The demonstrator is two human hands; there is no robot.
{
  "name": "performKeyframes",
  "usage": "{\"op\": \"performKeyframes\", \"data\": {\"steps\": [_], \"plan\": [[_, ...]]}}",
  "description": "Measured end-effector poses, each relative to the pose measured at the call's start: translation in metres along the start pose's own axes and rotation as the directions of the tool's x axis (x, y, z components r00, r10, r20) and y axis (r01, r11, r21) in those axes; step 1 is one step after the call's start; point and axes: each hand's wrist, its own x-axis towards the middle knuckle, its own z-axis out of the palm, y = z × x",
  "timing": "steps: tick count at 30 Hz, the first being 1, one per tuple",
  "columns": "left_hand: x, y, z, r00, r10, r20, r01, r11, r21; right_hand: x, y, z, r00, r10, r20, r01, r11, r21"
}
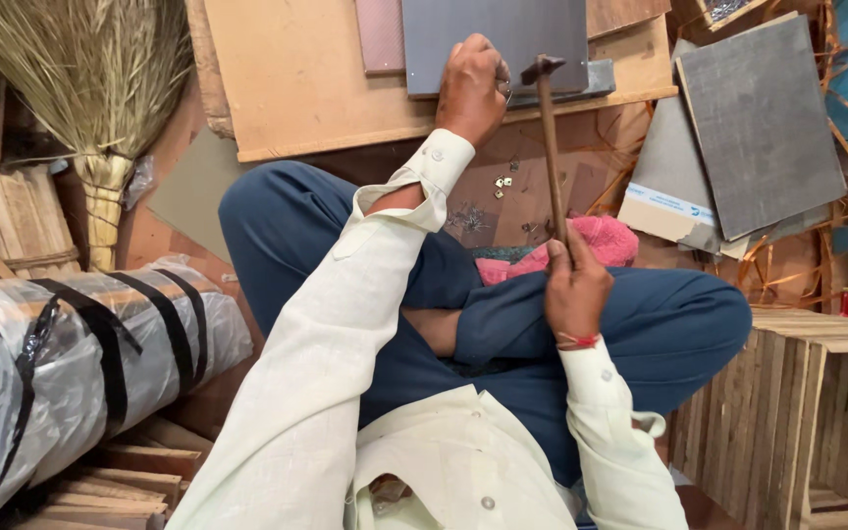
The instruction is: The person sits cross-legged and assembles small wooden frames by attaching backing boards with nails and metal clips. They use a hammer to drive nails and a pair of scissors to trim excess material, then place finished frames aside.
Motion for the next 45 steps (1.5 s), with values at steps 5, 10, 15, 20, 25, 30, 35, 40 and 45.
{"op": "performKeyframes", "data": {"steps": [5, 10, 15, 20, 25, 30, 35, 40, 45], "plan": [[0.006, -0.014, -0.002, 0.996, -0.082, 0.041, 0.088, 0.983, -0.163, -0.011, -0.003, -0.015, 0.997, 0.012, -0.072, 0.011, 0.949, 0.316], [0.008, -0.018, 0.0, 0.993, -0.111, -0.029, 0.107, 0.988, -0.107, 0.001, -0.004, -0.007, 0.99, -0.098, -0.099, 0.107, 0.991, 0.085], [0.007, -0.013, 0.001, 0.993, -0.115, -0.032, 0.111, 0.987, -0.112, 0.002, -0.013, -0.016, 0.973, -0.23, -0.031, 0.232, 0.963, 0.139], [0.005, -0.015, 0.002, 0.994, -0.073, -0.079, 0.066, 0.993, -0.098, 0.0, -0.017, -0.017, 0.953, -0.249, -0.172, 0.254, 0.967, 0.009], [0.008, -0.02, 0.01, 0.995, -0.072, -0.073, 0.062, 0.989, -0.131, 0.005, -0.013, -0.008, 0.994, -0.098, -0.045, 0.096, 0.995, -0.038], [0.007, -0.021, 0.011, 0.996, -0.046, -0.081, 0.037, 0.994, -0.106, -0.006, -0.005, -0.004, 0.906, -0.324, -0.271, 0.335, 0.942, -0.005], [0.006, -0.02, 0.006, 0.997, -0.053, -0.057, 0.049, 0.996, -0.077, -0.007, 0.007, 0.003, 0.993, -0.083, -0.08, 0.084, 0.996, 0.017], [0.004, -0.014, 0.003, 0.997, -0.07, -0.044, 0.066, 0.994, -0.086, -0.01, 0.01, 0.004, 0.934, -0.261, -0.245, 0.264, 0.964, -0.022], [0.008, -0.003, -0.009, 0.997, -0.07, -0.011, 0.069, 0.995, -0.073, -0.007, 0.029, 0.004, 0.989, 0.135, 0.055, -0.129, 0.986, -0.105]]}}
